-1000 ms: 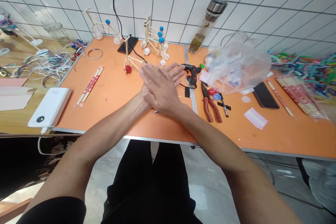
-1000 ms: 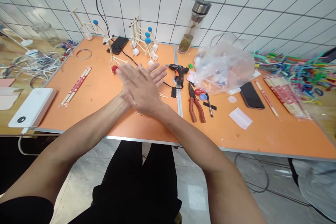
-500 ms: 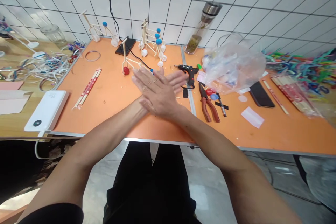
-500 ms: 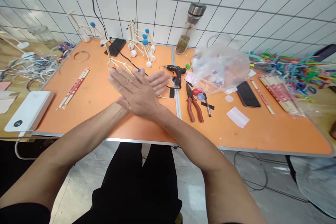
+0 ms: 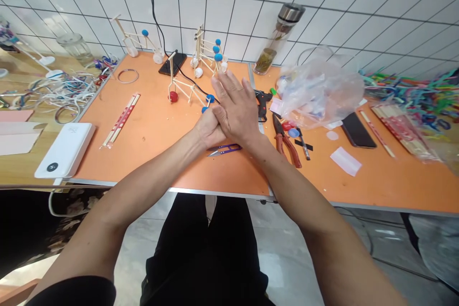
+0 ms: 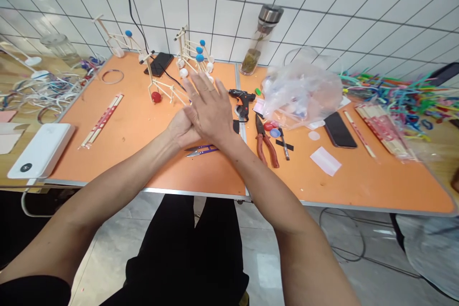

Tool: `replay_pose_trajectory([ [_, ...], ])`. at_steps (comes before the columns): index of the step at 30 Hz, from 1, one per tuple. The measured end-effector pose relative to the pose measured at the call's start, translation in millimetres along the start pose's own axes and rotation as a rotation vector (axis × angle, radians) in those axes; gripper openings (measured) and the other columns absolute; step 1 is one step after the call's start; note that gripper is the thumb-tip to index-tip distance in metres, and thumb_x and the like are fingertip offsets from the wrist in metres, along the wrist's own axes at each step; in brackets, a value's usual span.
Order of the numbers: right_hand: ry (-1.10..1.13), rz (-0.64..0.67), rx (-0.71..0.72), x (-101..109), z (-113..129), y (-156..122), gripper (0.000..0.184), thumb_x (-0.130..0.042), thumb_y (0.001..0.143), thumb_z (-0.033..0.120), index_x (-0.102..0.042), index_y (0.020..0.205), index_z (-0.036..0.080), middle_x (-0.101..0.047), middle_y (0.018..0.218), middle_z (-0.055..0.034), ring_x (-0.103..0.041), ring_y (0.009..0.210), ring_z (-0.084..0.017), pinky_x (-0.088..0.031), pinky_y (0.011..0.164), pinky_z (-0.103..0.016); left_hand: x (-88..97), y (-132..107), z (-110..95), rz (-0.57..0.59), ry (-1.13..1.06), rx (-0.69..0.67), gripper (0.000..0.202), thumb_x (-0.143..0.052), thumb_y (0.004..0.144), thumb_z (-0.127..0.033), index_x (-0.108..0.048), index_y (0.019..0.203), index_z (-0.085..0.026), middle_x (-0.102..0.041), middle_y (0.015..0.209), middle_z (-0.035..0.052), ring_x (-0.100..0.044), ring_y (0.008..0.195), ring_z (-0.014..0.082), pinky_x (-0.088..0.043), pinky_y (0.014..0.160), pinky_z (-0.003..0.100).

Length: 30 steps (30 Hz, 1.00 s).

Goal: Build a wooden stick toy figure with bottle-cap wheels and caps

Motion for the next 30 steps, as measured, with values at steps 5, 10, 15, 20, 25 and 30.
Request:
replay_pose_trajectory([
  [5, 0.046, -0.119, -0.055, 25, -23, -4, 0.068, -0.039, 0.135, 0.065, -0.062, 0.192, 0.036, -0.07, 0.19, -0.0129, -0.058, 0.186, -0.041, -0.048, 0.153, -0.073, 9.7, 9, -11, -0.148, -0.127, 0.071, 0.042, -0.056, 0.122, -0.001, -0.087, 0.148, -0.012, -0.095, 0.115, 0.0093, -0.095, 0.119, 0.0175, -0.071, 0.119, 0.024],
  [10, 0.154, -0.174, -0.065, 50, -15, -12, 0.043, -0.065, 0.128, 0.052, -0.081, 0.164, 0.035, -0.09, 0.151, -0.0131, -0.087, 0.141, -0.038, -0.073, 0.12, -0.061, 8.9, 9, -20, -0.123, -0.135, 0.024, 0.038, -0.06, 0.126, -0.011, -0.086, 0.153, -0.012, -0.096, 0.128, 0.0137, -0.093, 0.137, 0.0235, -0.07, 0.125, 0.031],
  [15, 0.172, -0.013, -0.067, 47, 2, -10, 0.037, -0.081, 0.106, 0.025, -0.086, 0.142, 0.032, -0.092, 0.138, -0.009, -0.086, 0.124, -0.035, -0.072, 0.104, -0.052, 6.1, 8, -23, -0.15, -0.136, -0.018, 0.04, -0.062, 0.126, -0.01, -0.084, 0.16, -0.012, -0.095, 0.118, 0.0088, -0.094, 0.126, 0.0188, -0.068, 0.126, 0.029],
  [20, 0.206, -0.003, -0.141, 37, -2, -9, 0.024, -0.079, 0.105, 0.027, -0.086, 0.128, 0.03, -0.093, 0.126, -0.0057, -0.085, 0.106, -0.029, -0.069, 0.094, -0.046, 4.2, 4, -26, -0.131, -0.099, -0.019, 0.039, -0.061, 0.127, -0.019, -0.085, 0.158, -0.017, -0.095, 0.137, 0.0116, -0.09, 0.144, 0.0253, -0.069, 0.133, 0.039],
  [25, 0.168, -0.129, -0.16, 41, -11, -9, 0.03, -0.077, 0.109, 0.032, -0.087, 0.137, 0.03, -0.093, 0.132, -0.0088, -0.085, 0.106, -0.03, -0.072, 0.098, -0.048, 7.8, 2, -26, -0.115, -0.07, -0.021, 0.031, -0.069, 0.126, -0.027, -0.088, 0.148, -0.017, -0.096, 0.132, 0.0146, -0.093, 0.138, 0.0285, -0.072, 0.128, 0.041],
  [30, 0.039, -0.188, -0.153, 46, -20, -11, 0.038, -0.073, 0.112, 0.03, -0.085, 0.148, 0.03, -0.09, 0.136, -0.0102, -0.085, 0.104, -0.03, -0.072, 0.098, -0.048, 17.4, 5, -21, -0.165, 0.001, -0.011, 0.02, -0.083, 0.118, -0.019, -0.089, 0.136, -0.018, -0.095, 0.106, 0.0083, -0.095, 0.104, 0.0204, -0.072, 0.125, 0.039],
])
Point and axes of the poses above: each hand's wrist, its own y-axis towards the middle knuckle, its own x-axis out of the back of the hand, z = x × y, the point moved 2 cm from there along y, towards the middle knuckle
